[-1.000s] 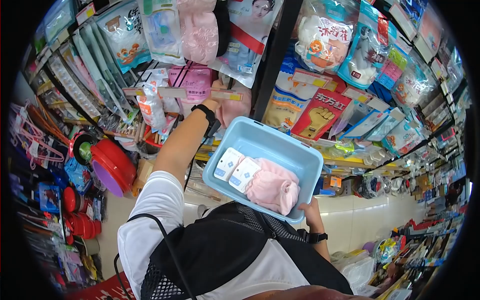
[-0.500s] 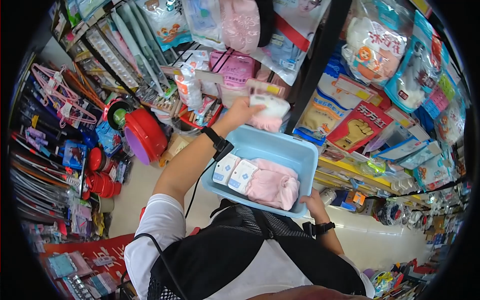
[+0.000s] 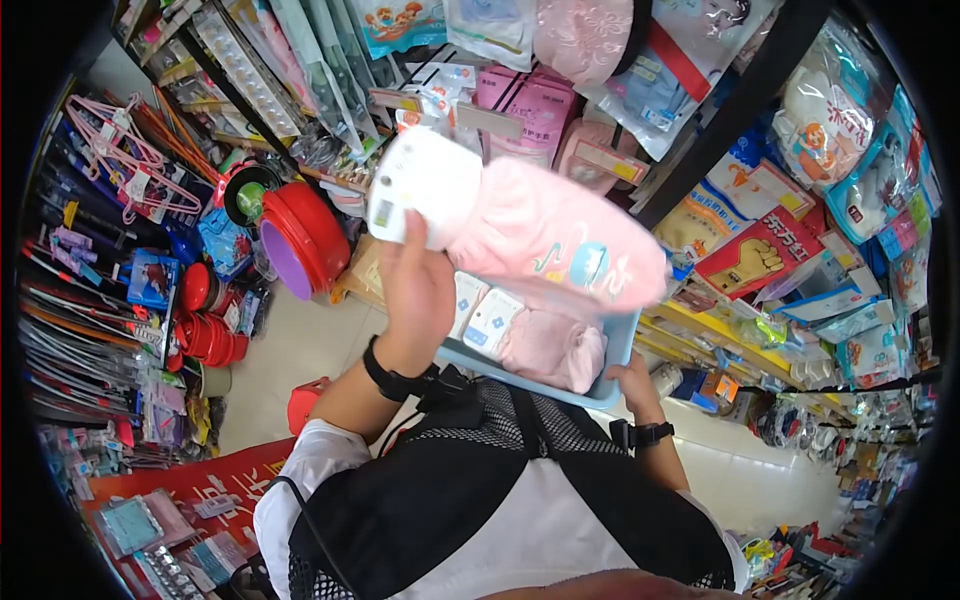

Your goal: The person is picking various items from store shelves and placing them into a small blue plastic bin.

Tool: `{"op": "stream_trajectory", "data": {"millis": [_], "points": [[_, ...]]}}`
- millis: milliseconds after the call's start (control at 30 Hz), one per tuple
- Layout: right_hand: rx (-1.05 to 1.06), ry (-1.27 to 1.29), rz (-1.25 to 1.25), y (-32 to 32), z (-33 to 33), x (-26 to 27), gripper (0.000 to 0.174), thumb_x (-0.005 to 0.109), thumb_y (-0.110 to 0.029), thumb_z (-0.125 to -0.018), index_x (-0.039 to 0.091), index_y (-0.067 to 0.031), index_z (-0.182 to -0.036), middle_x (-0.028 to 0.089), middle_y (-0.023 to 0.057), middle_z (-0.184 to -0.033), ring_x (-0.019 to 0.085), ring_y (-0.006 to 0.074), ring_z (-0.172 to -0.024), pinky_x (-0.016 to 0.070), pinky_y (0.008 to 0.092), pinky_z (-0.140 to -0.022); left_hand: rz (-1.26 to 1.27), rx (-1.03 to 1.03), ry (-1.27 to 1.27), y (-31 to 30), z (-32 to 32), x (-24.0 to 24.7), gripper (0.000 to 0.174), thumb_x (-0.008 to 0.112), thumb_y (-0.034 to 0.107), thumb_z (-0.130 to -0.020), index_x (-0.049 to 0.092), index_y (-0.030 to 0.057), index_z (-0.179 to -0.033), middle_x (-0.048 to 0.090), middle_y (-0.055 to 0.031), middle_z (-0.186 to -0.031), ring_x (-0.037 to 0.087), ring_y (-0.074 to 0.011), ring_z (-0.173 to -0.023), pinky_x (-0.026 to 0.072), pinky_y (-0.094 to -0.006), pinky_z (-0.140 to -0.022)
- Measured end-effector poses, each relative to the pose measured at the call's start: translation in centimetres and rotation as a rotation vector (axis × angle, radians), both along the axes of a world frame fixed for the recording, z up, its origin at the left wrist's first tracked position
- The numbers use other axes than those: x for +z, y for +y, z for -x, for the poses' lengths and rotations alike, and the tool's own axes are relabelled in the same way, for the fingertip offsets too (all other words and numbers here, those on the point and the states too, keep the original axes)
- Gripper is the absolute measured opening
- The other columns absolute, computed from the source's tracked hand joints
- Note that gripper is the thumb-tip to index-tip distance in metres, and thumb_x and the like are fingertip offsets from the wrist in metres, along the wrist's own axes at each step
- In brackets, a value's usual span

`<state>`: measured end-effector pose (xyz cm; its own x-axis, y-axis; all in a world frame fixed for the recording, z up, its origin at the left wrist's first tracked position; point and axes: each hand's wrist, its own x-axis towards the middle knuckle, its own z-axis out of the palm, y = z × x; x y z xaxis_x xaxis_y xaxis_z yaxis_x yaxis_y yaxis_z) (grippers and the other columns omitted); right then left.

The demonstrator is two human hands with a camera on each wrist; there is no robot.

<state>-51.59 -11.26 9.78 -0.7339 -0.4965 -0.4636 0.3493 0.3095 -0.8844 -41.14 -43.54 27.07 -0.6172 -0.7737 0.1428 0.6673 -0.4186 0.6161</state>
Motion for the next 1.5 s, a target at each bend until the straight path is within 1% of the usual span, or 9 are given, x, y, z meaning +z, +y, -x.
{"op": "stream_trajectory", "data": {"millis": [200, 467, 700, 867, 933, 1067, 1200, 1300, 1500], "points": [[-0.169, -0.013, 0.038, -3.3, -3.2, 0.4, 0.041, 0.058, 0.005, -0.064, 0.061, 0.0035, -0.104, 0.065, 0.0076, -0.090, 0.062, 0.0187, -0.081, 0.0491, 0.0304, -0.073, -0.051, -0.266, -0.559, -3.5, -6.5, -16.1, 0.039, 0.055, 0.001, -0.093, 0.048, -0.0005, -0.131, 0.057, -0.0122, -0.128, 0.056, -0.0196, -0.116, 0.0453, -0.0339, -0.098], [-0.195, 0.005, 0.017, -5.9, -6.6, 0.0, 0.046, 0.055, 0.005, -0.063, 0.059, 0.0045, -0.109, 0.064, 0.0071, -0.089, 0.062, 0.0188, -0.081, 0.0490, 0.0296, -0.074, 0.562, -0.291, -0.613, -13.2, -5.3, -14.9, 0.037, 0.051, -0.006, -0.085, 0.053, 0.0005, -0.121, 0.061, -0.0111, -0.118, 0.057, -0.0193, -0.115, 0.0439, -0.0312, -0.097], [-0.368, -0.003, 0.064, -6.5, -12.0, -0.7, 0.048, 0.054, 0.003, -0.064, 0.058, 0.0056, -0.112, 0.065, 0.0094, -0.094, 0.063, 0.0201, -0.084, 0.0501, 0.0304, -0.074, 1.295, -0.507, -0.518, -11.5, 8.1, -13.0, 0.039, 0.062, 0.008, -0.086, 0.051, 0.0002, -0.123, 0.061, -0.0138, -0.120, 0.056, -0.0215, -0.117, 0.0450, -0.0363, -0.096], [-0.577, -0.021, 0.065, -4.7, -15.9, -0.8, 0.050, 0.054, 0.002, -0.063, 0.057, 0.0060, -0.113, 0.065, 0.0106, -0.096, 0.063, 0.0213, -0.085, 0.0503, 0.0310, -0.074, 1.257, -0.393, -0.466, -9.3, 22.7, -17.1, 0.058, 0.070, 0.017, -0.078, 0.048, -0.0031, -0.127, 0.059, -0.0215, -0.119, 0.057, -0.0303, -0.115, 0.0459, -0.0366, -0.094], [-0.628, -0.024, 0.059, -3.5, -16.9, -1.3, 0.051, 0.054, 0.001, -0.063, 0.058, 0.0061, -0.113, 0.065, 0.0114, -0.097, 0.063, 0.0220, -0.085, 0.0504, 0.0314, -0.075, 1.379, 0.138, -0.229, -8.0, 26.7, -16.3, 0.067, 0.071, 0.015, -0.073, 0.043, -0.0063, -0.130, 0.057, -0.0247, -0.116, 0.058, -0.0362, -0.107, 0.0468, -0.0398, -0.091], [-0.718, -0.014, 0.018, -1.5, -18.2, -0.7, 0.050, 0.055, 0.001, -0.063, 0.058, 0.0064, -0.112, 0.065, 0.0118, -0.097, 0.063, 0.0232, -0.086, 0.0504, 0.0321, -0.075, 1.366, -0.002, -0.605, -7.9, 32.1, -14.2, 0.070, 0.074, 0.010, -0.068, 0.042, -0.0056, -0.128, 0.055, -0.0272, -0.116, 0.055, -0.0425, -0.108, 0.0464, -0.0436, -0.093], [-0.795, -0.013, 0.017, 0.3, -18.6, -0.3, 0.048, 0.056, 0.001, -0.064, 0.059, 0.0064, -0.112, 0.066, 0.0126, -0.097, 0.064, 0.0239, -0.086, 0.0504, 0.0324, -0.076, 1.255, 0.279, -0.369, -7.4, 34.6, -14.8, 0.056, 0.075, 0.014, -0.071, 0.052, -0.0026, -0.119, 0.062, -0.0263, -0.107, 0.060, -0.0411, -0.101, 0.0496, -0.0429, -0.087], [-0.798, -0.016, -0.005, 2.1, -17.5, -0.4, 0.048, 0.056, 0.001, -0.064, 0.059, 0.0066, -0.111, 0.066, 0.0128, -0.096, 0.064, 0.0240, -0.085, 0.0504, 0.0322, -0.076, 1.112, -0.066, -0.320, -7.4, 36.8, -17.3, 0.052, 0.073, 0.022, -0.076, 0.055, -0.0034, -0.118, 0.064, -0.0261, -0.109, 0.062, -0.0399, -0.099, 0.0497, -0.0444, -0.085], [-0.642, 0.000, -0.027, 5.7, -13.5, 0.8, 0.051, 0.055, -0.001, -0.061, 0.059, 0.0072, -0.111, 0.066, 0.0132, -0.098, 0.064, 0.0237, -0.086, 0.0509, 0.0318, -0.076, 0.964, -0.187, -0.565, -6.1, 35.6, -14.9, 0.039, 0.063, 0.025, -0.088, 0.062, -0.0058, -0.112, 0.068, -0.0217, -0.095, 0.064, -0.0306, -0.078, 0.0493, -0.0377, -0.075]]}}
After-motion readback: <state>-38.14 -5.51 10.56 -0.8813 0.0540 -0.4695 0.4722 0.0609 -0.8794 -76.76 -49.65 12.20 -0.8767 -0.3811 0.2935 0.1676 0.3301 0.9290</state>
